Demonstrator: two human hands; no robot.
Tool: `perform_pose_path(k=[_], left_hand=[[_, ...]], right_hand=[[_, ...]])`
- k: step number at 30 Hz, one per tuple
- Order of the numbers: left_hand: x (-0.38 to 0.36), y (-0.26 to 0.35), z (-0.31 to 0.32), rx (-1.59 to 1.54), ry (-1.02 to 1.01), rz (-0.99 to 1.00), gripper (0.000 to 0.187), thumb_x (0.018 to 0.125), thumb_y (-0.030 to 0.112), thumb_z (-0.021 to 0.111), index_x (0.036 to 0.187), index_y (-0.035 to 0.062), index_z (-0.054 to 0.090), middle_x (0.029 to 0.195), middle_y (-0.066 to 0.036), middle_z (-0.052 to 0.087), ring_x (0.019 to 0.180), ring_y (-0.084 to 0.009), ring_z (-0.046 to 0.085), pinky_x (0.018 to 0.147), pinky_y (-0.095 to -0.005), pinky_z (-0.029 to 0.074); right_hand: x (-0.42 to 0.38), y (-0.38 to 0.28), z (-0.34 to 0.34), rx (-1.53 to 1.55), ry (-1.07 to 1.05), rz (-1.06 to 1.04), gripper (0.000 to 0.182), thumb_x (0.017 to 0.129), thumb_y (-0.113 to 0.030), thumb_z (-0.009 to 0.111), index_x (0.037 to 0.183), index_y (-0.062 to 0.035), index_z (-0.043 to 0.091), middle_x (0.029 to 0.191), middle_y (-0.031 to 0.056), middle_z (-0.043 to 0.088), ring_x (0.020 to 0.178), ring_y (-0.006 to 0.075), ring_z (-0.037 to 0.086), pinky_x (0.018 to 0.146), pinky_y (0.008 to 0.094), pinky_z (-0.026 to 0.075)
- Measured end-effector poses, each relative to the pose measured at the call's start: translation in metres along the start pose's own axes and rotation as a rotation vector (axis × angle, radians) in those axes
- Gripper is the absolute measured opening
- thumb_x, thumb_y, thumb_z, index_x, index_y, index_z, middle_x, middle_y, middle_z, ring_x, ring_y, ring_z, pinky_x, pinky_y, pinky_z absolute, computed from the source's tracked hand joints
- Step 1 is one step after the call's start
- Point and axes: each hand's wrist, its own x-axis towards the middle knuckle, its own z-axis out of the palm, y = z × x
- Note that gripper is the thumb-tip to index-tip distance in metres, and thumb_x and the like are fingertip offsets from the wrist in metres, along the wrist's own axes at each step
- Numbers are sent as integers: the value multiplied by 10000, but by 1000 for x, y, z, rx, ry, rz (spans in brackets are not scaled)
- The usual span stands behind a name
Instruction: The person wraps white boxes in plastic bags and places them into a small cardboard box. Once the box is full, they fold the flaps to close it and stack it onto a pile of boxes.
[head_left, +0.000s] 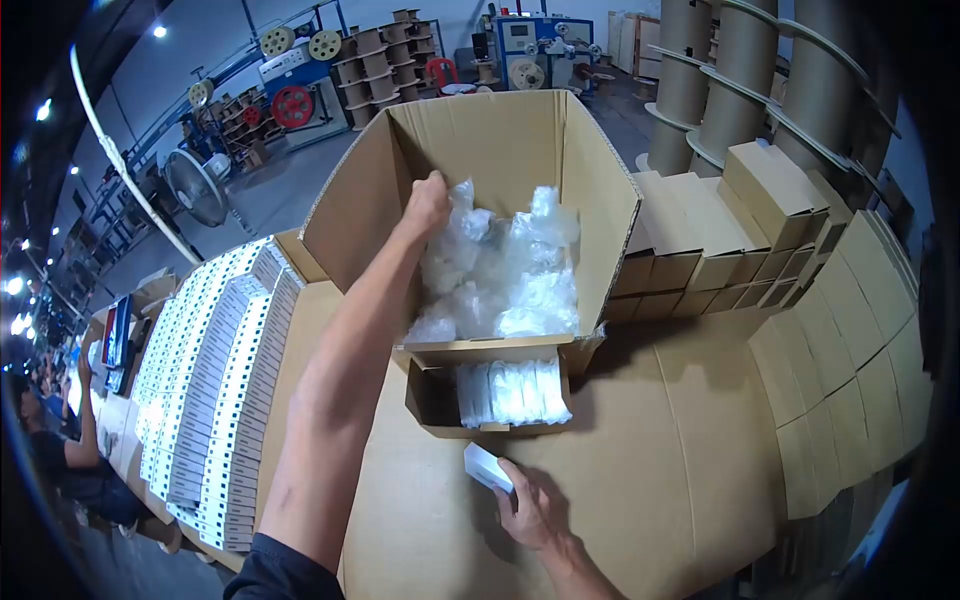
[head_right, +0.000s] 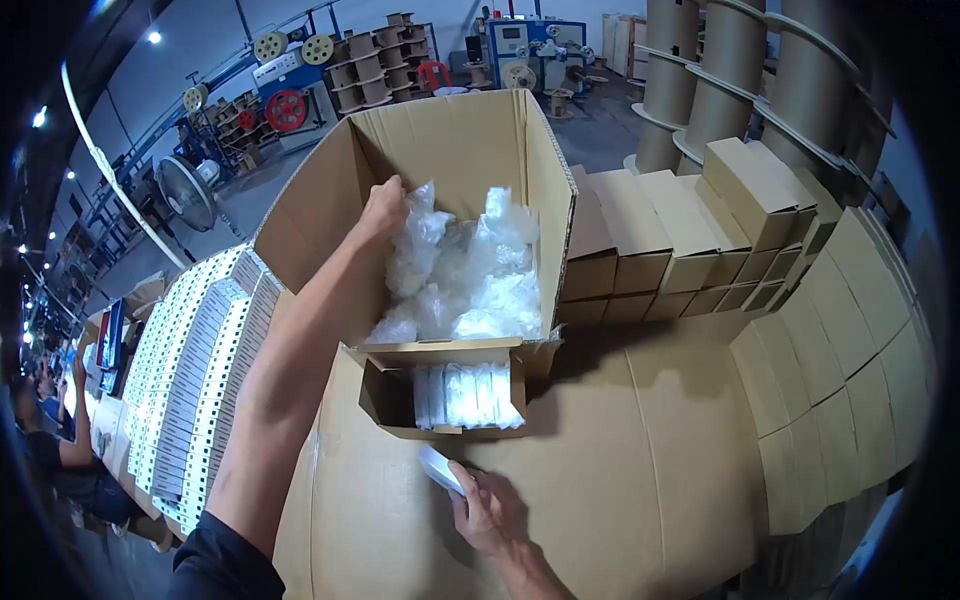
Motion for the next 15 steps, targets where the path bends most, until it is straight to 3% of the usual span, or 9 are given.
perform_pose_path(k=[3, 4, 7, 8, 10, 13, 14, 15], left_hand=[[-3, 10, 4, -265, 44, -197, 255, 988, 132, 499, 920, -98, 585, 902, -390, 652, 962, -558, 635, 852, -596, 512], [1, 9, 8, -131, 11, -233, 393, 1038, 277, 502, 1000, -110, 562, 910, -385, 657, 957, -562, 633, 832, -594, 517], [9, 1, 2, 18, -85, -120, 561, 1045, 435, 507, 1153, -114, 463, 945, -398, 646, 972, -584, 612, 834, -577, 527], [12, -1, 0, 12, -121, -149, 575, 1035, 443, 531, 1150, -117, 465, 946, -378, 657, 963, -562, 633, 831, -559, 537], [11, 14, -17, -7, -189, -217, 607, 1015, 460, 578, 1144, -122, 467, 947, -338, 678, 946, -518, 674, 825, -524, 559], [0, 45, -40, -466, -156, -453, 440, 946, 353, 726, 942, -52, 556, 857, -201, 679, 846, -304, 701, 770, -428, 562], [-4, 38, -35, -489, -3, -345, 328, 928, 250, 752, 875, -22, 578, 854, -102, 672, 842, -196, 679, 746, -367, 562], [-6, 39, -42, -480, -53, -297, 292, 921, 228, 753, 905, -15, 592, 868, -102, 683, 845, -201, 685, 751, -369, 563]], right_hand=[[2, 2, 1, 21, 57, -53, 555, 863, 14, 731, 1376, -115, 565, 1113, 163, 674, 929, 335, 692, 758, 402, 595], [4, -1, -2, 18, 58, -60, 535, 864, 13, 734, 1360, -107, 574, 1116, 174, 672, 940, 342, 697, 767, 402, 598], [13, -13, -17, -81, -51, -69, 506, 862, 13, 741, 1331, -108, 596, 1123, 181, 668, 949, 345, 703, 775, 403, 603], [16, -15, -20, -132, -95, -71, 501, 860, 14, 743, 1324, -112, 603, 1126, 178, 668, 948, 343, 704, 775, 403, 604], [7, -9, -8, -5, 7, -66, 493, 864, 11, 737, 1323, -109, 604, 1130, 174, 669, 955, 341, 701, 787, 399, 602], [4, -10, -2, 68, 106, -81, 480, 870, 35, 703, 1319, -113, 624, 1130, 143, 668, 940, 313, 692, 778, 384, 598], [5, -11, -1, 72, 134, -92, 478, 872, 48, 688, 1318, -116, 633, 1129, 128, 667, 930, 300, 689, 770, 377, 596], [5, -11, 0, 54, 84, -73, 474, 871, 35, 699, 1317, -107, 624, 1131, 138, 668, 954, 314, 687, 792, 383, 595]])
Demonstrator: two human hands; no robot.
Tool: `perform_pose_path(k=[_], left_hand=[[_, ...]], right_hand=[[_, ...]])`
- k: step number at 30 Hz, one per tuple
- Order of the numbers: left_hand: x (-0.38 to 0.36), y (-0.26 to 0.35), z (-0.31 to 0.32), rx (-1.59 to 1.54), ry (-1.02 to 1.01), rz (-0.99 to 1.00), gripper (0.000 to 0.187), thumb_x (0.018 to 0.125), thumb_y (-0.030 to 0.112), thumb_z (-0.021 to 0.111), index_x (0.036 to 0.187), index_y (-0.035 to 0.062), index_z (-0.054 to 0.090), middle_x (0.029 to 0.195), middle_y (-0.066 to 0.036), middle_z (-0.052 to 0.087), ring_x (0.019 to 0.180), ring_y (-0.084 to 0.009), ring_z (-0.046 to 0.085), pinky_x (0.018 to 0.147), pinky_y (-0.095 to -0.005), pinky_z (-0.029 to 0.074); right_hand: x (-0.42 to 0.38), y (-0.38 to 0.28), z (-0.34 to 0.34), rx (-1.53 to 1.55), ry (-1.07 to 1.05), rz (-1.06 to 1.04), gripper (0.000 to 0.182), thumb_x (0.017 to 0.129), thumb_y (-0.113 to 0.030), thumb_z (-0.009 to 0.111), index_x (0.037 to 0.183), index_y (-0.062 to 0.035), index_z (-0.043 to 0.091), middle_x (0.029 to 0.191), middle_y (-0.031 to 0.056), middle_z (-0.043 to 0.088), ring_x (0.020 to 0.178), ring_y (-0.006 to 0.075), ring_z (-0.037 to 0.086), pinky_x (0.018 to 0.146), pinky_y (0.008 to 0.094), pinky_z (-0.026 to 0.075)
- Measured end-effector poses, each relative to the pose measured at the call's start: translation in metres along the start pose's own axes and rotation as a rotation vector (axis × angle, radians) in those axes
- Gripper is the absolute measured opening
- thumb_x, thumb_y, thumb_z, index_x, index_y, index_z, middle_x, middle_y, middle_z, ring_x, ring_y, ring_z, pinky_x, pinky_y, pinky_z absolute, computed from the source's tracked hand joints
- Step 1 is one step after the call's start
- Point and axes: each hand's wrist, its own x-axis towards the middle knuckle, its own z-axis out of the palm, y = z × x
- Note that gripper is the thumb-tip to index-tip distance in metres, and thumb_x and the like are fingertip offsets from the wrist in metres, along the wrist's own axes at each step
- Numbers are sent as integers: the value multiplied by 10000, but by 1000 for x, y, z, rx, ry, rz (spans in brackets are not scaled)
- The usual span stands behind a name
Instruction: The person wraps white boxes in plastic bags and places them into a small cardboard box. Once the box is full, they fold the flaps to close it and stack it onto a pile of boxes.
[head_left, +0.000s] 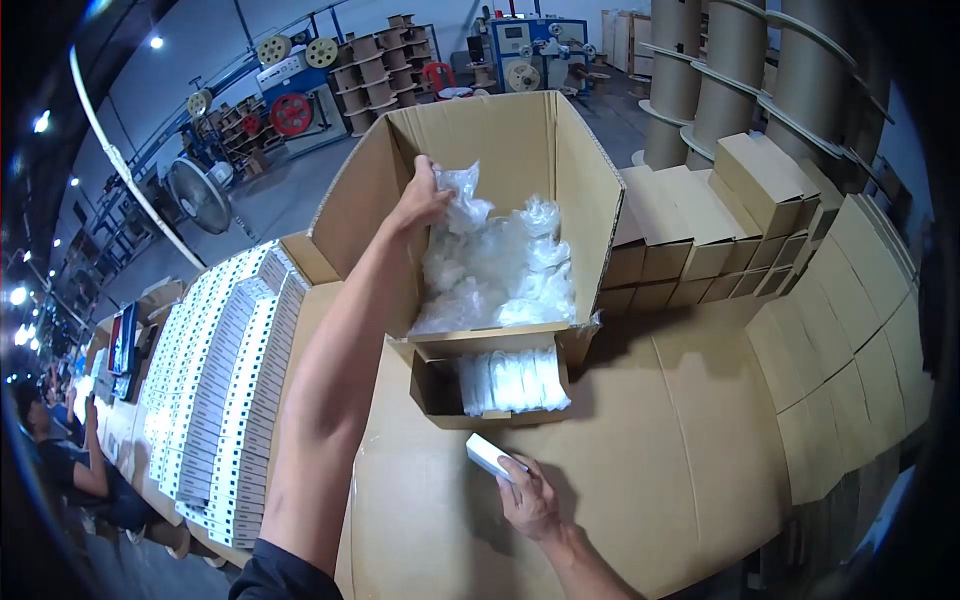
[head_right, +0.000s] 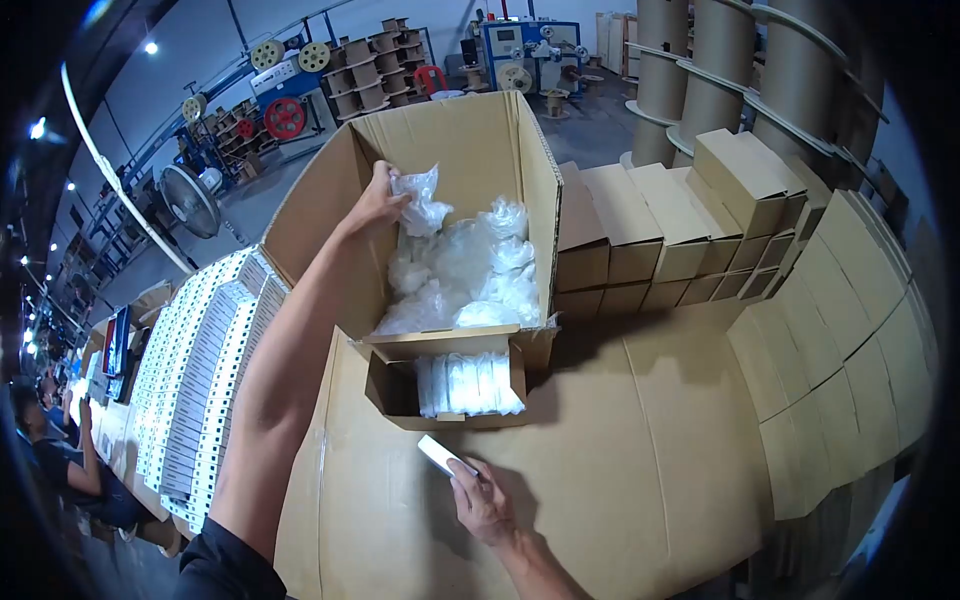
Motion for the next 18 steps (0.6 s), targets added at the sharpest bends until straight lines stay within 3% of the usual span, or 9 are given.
perform_pose_path(k=[2, 3, 6, 7, 8, 10, 13, 16, 18], left_hand=[[-7, 7, -12, 31, -108, 67, 234, 906, 183, 756, 965, 1, 620, 894, -101, 706, 851, -210, 696, 762, -373, 565], [-3, -9, -12, 167, -63, 256, 159, 884, 128, 739, 1020, 51, 712, 925, -122, 747, 857, -252, 725, 782, -396, 566], [3, -29, -11, 331, -1, 290, 175, 861, 104, 728, 1027, 75, 774, 938, -171, 753, 867, -318, 737, 808, -416, 558], [-4, -25, -8, 291, 1, 225, 158, 869, 173, 709, 881, 25, 761, 813, -266, 666, 813, -408, 702, 738, -450, 551], [1, -34, -9, 329, -79, 246, 178, 882, 217, 712, 895, 55, 785, 816, -245, 688, 862, -394, 697, 775, -471, 537], [6, -47, -9, 595, -36, 595, 241, 944, 259, 653, 919, 63, 792, 905, -240, 696, 924, -376, 683, 828, -493, 516], [-18, -9, -10, 840, 165, 697, 326, 1004, 288, 581, 905, 49, 779, 1011, -250, 671, 965, -384, 658, 870, -501, 499], [-15, 10, -15, 821, 140, 461, 425, 1045, 383, 501, 963, 56, 760, 1104, -218, 622, 975, -374, 621, 941, -471, 494], [-1, 18, -22, 530, 25, 282, 443, 1062, 362, 483, 961, 15, 739, 981, -248, 675, 863, -399, 659, 835, -471, 517]], right_hand=[[-2, 2, -3, -40, -105, 36, 470, 870, 8, 722, 1314, -91, 605, 1135, 159, 670, 1003, 343, 683, 836, 394, 594], [-2, 1, -2, -30, -116, 30, 467, 869, 6, 722, 1312, -84, 604, 1135, 164, 669, 1007, 345, 682, 848, 394, 592], [-6, 0, -1, -18, -107, 25, 473, 865, 5, 725, 1313, -92, 608, 1135, 164, 669, 1003, 347, 683, 859, 400, 588], [-3, -1, -1, -40, -124, 41, 477, 863, 9, 725, 1314, -87, 605, 1135, 163, 669, 994, 350, 682, 856, 407, 585], [-1, -3, -3, -63, -144, 59, 480, 861, 14, 725, 1315, -81, 602, 1135, 162, 669, 984, 353, 682, 853, 414, 583], [-2, -5, -4, -77, -131, 36, 483, 855, 20, 729, 1307, -67, 584, 1131, 163, 670, 961, 356, 681, 838, 425, 578], [3, 0, -4, -62, -18, -101, 483, 845, 20, 745, 1276, -46, 536, 1113, 172, 672, 926, 357, 679, 803, 431, 571], [-1, 2, 0, -55, 74, -166, 493, 836, 8, 766, 1240, -46, 491, 1081, 181, 672, 902, 358, 677, 771, 428, 562], [-8, 8, 7, -66, 88, -136, 506, 827, -2, 783, 1224, -57, 474, 1056, 183, 670, 882, 359, 677, 752, 426, 557]])
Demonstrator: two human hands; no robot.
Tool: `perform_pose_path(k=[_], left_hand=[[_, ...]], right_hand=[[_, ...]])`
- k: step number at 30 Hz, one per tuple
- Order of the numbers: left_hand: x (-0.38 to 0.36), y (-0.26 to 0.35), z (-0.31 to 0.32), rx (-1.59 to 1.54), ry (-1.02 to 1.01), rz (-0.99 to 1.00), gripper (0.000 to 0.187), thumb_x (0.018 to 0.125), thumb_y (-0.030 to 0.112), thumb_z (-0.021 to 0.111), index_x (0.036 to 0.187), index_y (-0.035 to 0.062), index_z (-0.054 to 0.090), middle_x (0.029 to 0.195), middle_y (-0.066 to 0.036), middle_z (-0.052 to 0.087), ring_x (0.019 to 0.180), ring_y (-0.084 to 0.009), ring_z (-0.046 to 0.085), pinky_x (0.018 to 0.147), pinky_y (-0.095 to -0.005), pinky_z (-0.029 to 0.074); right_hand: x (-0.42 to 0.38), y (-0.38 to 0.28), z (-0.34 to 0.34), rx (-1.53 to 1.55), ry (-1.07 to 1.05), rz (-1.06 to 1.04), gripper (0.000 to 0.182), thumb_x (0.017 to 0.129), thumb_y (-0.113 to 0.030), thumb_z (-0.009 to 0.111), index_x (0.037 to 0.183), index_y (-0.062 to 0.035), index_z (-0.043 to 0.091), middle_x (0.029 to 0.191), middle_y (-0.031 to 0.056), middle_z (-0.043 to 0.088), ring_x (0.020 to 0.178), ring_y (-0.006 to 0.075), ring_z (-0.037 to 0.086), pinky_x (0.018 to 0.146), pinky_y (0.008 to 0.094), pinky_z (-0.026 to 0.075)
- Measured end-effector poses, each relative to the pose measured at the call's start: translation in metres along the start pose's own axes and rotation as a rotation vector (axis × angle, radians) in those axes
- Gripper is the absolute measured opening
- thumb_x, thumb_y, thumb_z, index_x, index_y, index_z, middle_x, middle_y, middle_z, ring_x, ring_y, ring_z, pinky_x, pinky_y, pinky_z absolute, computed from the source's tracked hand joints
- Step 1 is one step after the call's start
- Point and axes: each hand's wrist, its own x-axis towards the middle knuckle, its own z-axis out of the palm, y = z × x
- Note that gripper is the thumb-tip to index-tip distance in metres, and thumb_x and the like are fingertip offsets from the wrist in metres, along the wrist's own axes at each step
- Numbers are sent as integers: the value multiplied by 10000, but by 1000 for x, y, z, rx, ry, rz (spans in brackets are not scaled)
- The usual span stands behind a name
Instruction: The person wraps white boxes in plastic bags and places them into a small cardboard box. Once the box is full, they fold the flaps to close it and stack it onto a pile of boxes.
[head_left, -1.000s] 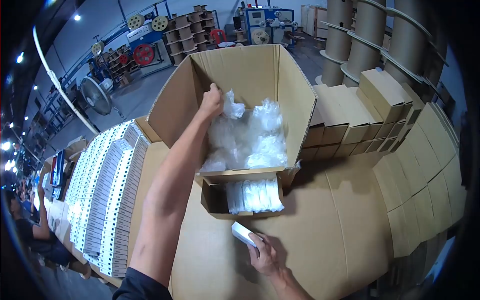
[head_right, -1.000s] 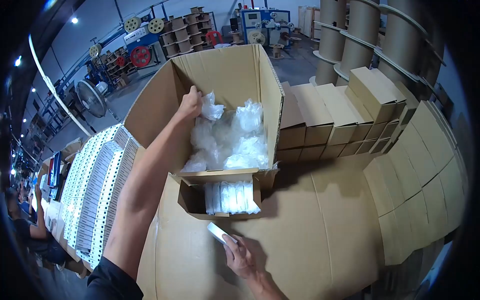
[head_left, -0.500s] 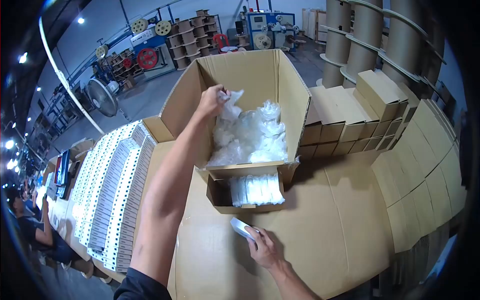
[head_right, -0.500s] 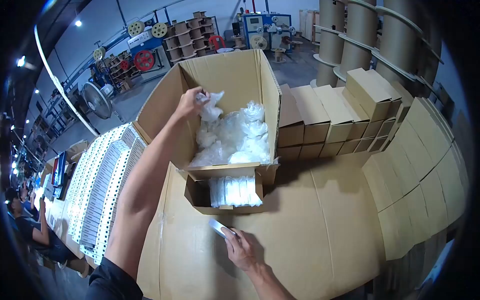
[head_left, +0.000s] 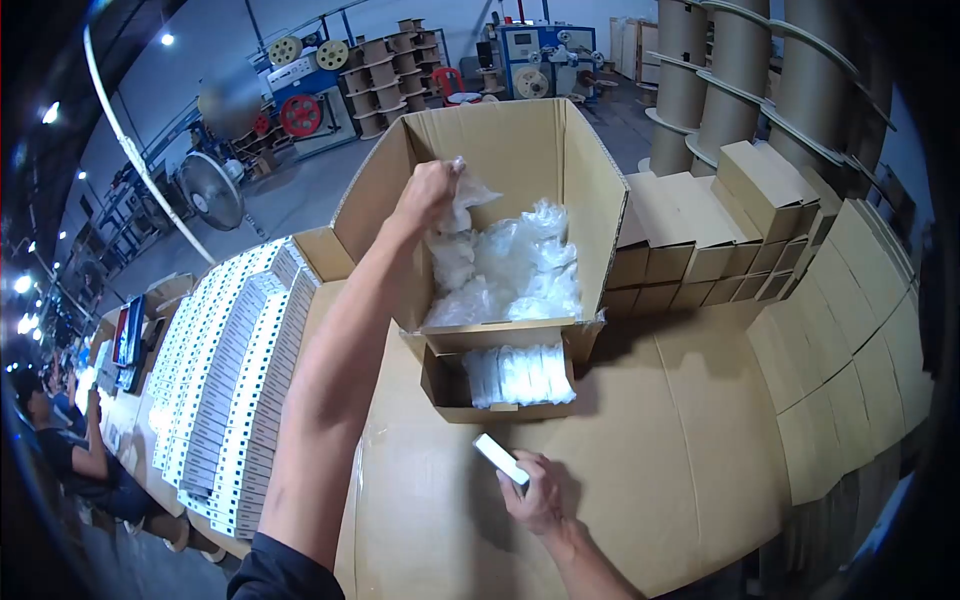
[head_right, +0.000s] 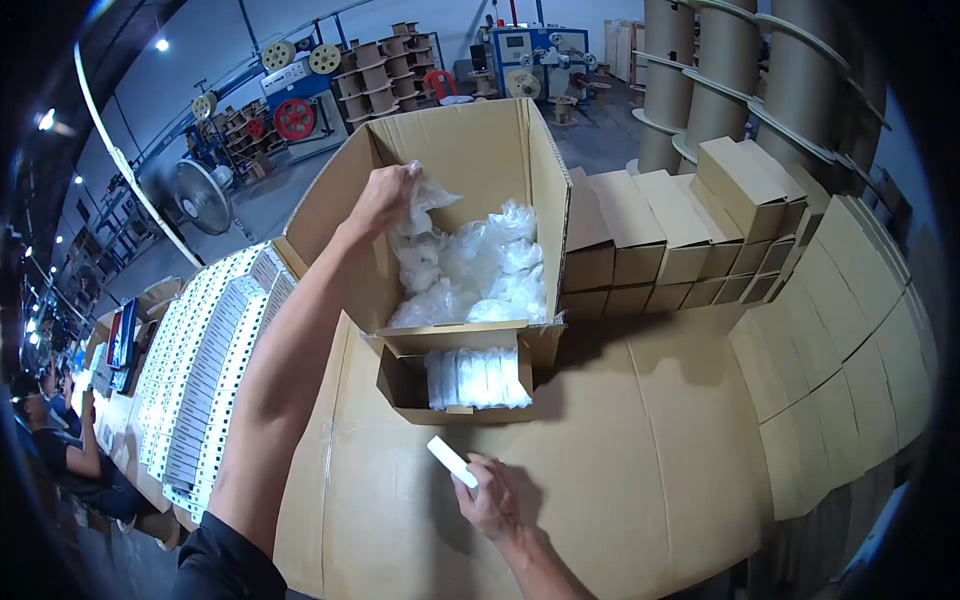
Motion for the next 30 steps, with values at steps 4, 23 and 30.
perform_pose_path(k=[4, 23, 30], left_hand=[[-8, 13, -14, -289, 107, -167, 338, 1038, 269, 565, 1013, -26, 730, 779, -160, 715, 707, -233, 672, 677, -389, 504], [-397, 154, -12, -917, 219, -544, 173, 1042, 112, 566, 1068, -22, 673, 839, -77, 683, 720, -101, 625, 621, -278, 513], [-415, 113, -9, -785, 163, -549, 186, 1028, 107, 600, 974, -27, 717, 642, -20, 612, 603, -37, 563, 525, -244, 433]], right_hand=[[0, -5, -5, -77, -60, 53, 507, 816, -33, 800, 1219, -79, 497, 1021, 126, 666, 864, 305, 679, 828, 432, 527], [3, -15, -17, 429, -180, 551, 446, 895, -358, 786, 1104, 31, 727, 1085, 154, 649, 910, 201, 679, 786, 319, 571], [-8, -11, -34, 389, -404, 706, 240, 1001, -180, 667, 924, 44, 709, 988, 63, 589, 872, 111, 560, 748, 277, 472]])
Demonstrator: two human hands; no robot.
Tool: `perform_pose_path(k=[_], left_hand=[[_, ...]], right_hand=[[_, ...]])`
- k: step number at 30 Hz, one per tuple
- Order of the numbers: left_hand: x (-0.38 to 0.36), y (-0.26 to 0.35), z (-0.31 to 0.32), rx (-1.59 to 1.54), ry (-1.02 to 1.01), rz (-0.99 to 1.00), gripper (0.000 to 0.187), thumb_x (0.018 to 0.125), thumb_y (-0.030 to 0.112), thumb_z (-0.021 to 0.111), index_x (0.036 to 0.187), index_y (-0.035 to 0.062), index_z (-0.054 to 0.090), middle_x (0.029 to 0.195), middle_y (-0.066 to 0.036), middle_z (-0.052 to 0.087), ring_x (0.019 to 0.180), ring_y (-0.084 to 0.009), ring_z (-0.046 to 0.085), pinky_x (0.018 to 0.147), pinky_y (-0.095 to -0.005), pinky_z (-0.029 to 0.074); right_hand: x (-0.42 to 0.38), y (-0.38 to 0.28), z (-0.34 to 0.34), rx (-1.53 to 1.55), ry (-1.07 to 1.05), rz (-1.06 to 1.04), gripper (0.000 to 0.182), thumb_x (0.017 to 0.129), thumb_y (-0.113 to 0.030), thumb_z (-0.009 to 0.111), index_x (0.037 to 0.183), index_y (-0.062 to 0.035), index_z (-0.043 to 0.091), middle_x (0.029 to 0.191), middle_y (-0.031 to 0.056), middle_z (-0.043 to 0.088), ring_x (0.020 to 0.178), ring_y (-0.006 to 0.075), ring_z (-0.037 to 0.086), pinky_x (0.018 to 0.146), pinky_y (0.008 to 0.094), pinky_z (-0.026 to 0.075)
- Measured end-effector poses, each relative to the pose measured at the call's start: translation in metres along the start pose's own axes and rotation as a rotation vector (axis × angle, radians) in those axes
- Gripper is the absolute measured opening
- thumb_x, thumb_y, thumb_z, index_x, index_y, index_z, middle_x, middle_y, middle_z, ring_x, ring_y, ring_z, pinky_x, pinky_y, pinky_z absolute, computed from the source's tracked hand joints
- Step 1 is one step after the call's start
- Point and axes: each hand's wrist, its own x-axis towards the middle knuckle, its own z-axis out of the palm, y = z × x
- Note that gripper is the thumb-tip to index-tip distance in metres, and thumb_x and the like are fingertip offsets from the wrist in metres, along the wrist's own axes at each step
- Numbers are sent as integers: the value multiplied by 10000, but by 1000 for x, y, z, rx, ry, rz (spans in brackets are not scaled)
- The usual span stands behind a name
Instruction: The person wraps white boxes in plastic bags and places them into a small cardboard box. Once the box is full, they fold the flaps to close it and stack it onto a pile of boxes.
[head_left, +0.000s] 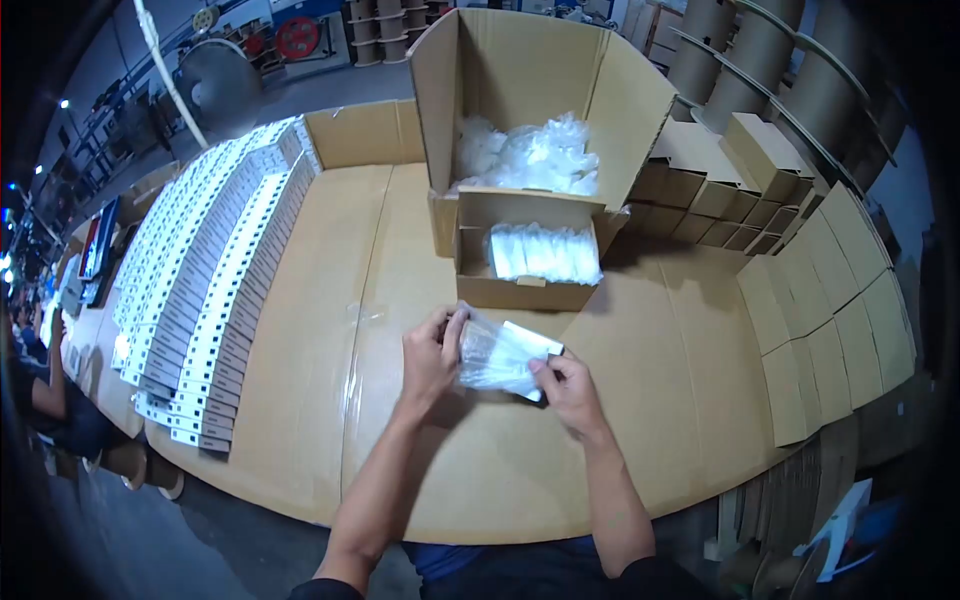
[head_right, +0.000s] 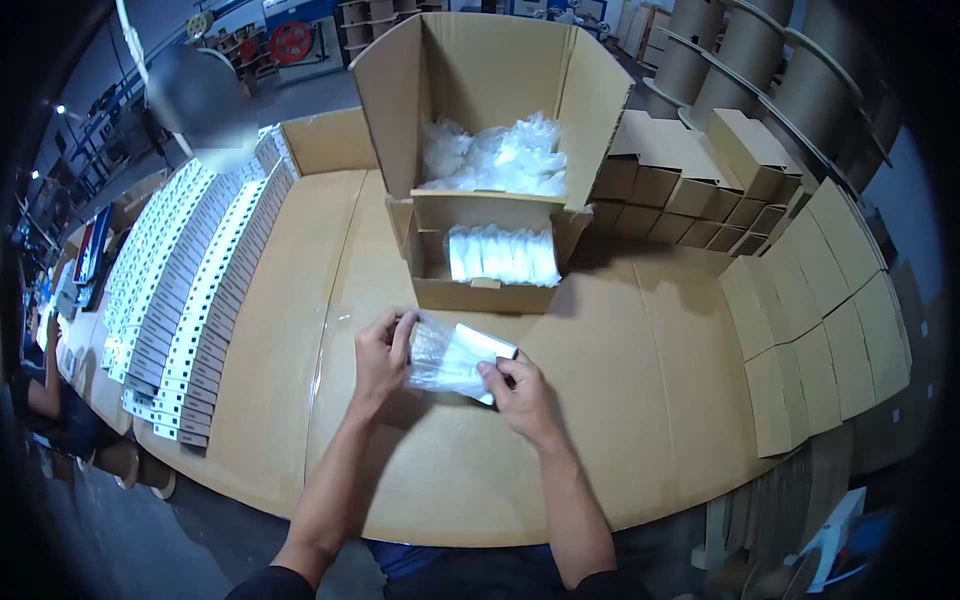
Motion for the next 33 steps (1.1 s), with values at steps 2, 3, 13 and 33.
perform_pose_path(k=[2, 3, 13, 33], left_hand=[[8, 1, -13, 35, -100, 53, 186, 1028, 117, 606, 967, -15, 721, 625, -8, 593, 572, -29, 536, 499, -248, 404], [7, 0, -16, -1, -137, 24, 190, 1029, 125, 611, 949, -6, 723, 591, 15, 552, 522, -29, 482, 474, -252, 368], [1, -1, -14, -151, -208, -25, 230, 1021, 192, 633, 942, -12, 704, 651, 45, 539, 598, -35, 425, 533, -241, 368], [-7, -12, -16, -102, 5, 130, 287, 833, 112, 846, 836, 62, 563, 866, -42, 605, 785, -114, 587, 638, -277, 453]], right_hand=[[2, 4, -10, 32, -49, -49, 322, 988, -266, 686, 844, 21, 713, 935, 93, 614, 773, 136, 589, 673, 311, 494], [0, -7, -11, 10, 22, -66, 373, 944, -352, 747, 834, 2, 706, 922, 72, 573, 781, 128, 556, 668, 301, 482], [8, -33, 1, -210, -3, -140, 230, 864, -183, 800, 960, 21, 755, 1030, 149, 630, 889, 231, 629, 777, 347, 515], [2, -10, 21, 89, 476, -177, 348, 1018, -267, 666, 857, 38, 709, 871, 55, 577, 779, 110, 517, 679, 284, 438]])
